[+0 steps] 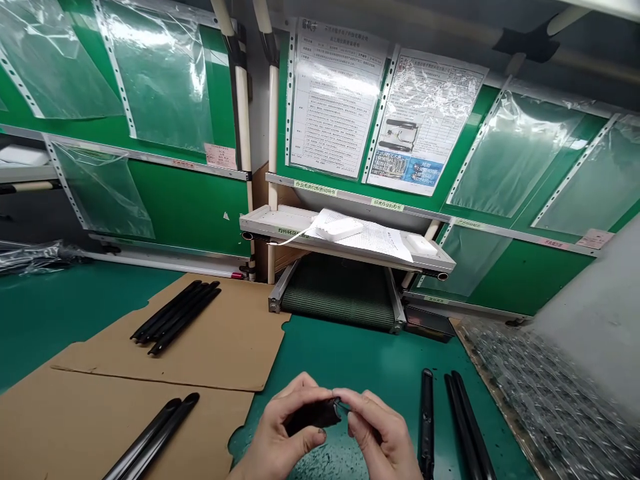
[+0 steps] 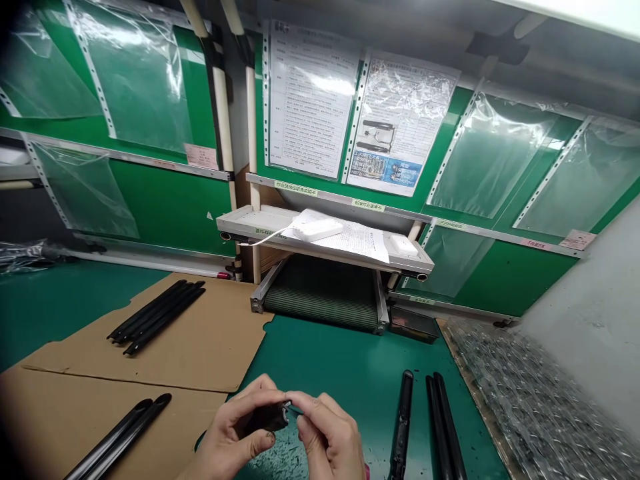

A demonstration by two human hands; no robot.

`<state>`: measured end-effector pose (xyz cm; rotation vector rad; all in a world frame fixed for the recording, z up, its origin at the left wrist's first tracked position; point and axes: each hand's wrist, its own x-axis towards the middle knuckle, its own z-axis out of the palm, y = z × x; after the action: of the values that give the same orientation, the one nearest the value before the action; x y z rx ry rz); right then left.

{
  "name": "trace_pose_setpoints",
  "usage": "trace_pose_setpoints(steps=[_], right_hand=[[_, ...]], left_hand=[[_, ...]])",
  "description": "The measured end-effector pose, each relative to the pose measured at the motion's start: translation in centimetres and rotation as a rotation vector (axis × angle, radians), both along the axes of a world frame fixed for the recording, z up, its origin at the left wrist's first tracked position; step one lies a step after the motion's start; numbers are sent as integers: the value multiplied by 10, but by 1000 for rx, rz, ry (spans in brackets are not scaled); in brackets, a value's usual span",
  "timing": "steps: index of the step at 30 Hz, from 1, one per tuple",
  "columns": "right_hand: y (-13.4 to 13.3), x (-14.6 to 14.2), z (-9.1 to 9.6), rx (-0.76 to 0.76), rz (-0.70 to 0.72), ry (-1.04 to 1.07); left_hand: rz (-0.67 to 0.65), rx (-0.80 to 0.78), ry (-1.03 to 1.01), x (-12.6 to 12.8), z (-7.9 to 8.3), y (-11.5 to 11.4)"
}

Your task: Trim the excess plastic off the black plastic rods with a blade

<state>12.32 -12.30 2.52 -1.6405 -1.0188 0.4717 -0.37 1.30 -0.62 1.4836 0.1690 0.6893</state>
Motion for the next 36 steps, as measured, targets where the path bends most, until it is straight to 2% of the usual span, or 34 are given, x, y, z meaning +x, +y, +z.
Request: trace_pose_setpoints(steps=[2, 5, 7, 10, 17, 22, 25, 29, 33, 36], right_hand=[[6, 3, 0, 17, -7, -55], [13, 11, -3, -71, -15, -98], [14, 13, -6, -104, -16, -69], [11, 7, -11, -53, -21, 26], [11, -9, -13, 4, 24, 156], [12, -10, -14, 54, 14, 196], [12, -6, -15, 50, -28, 75], [14, 6, -14, -42, -128, -229], [15, 4, -10, 20, -244, -266], [15, -4, -4, 40, -200, -445]], left_hand=[[68, 65, -26, 1, 1, -1], [209, 224, -67, 1, 5, -3], [339, 342, -77, 1, 8, -2], [510, 499, -69, 0, 9, 1], [634, 691, -82, -1, 3, 5], [664, 771, -92, -1, 4, 4], [617, 759, -98, -3, 7, 2], [474, 551, -51, -4, 11, -3], [337, 362, 33, 1, 10, -6], [246, 285, 32, 9, 6, -8]])
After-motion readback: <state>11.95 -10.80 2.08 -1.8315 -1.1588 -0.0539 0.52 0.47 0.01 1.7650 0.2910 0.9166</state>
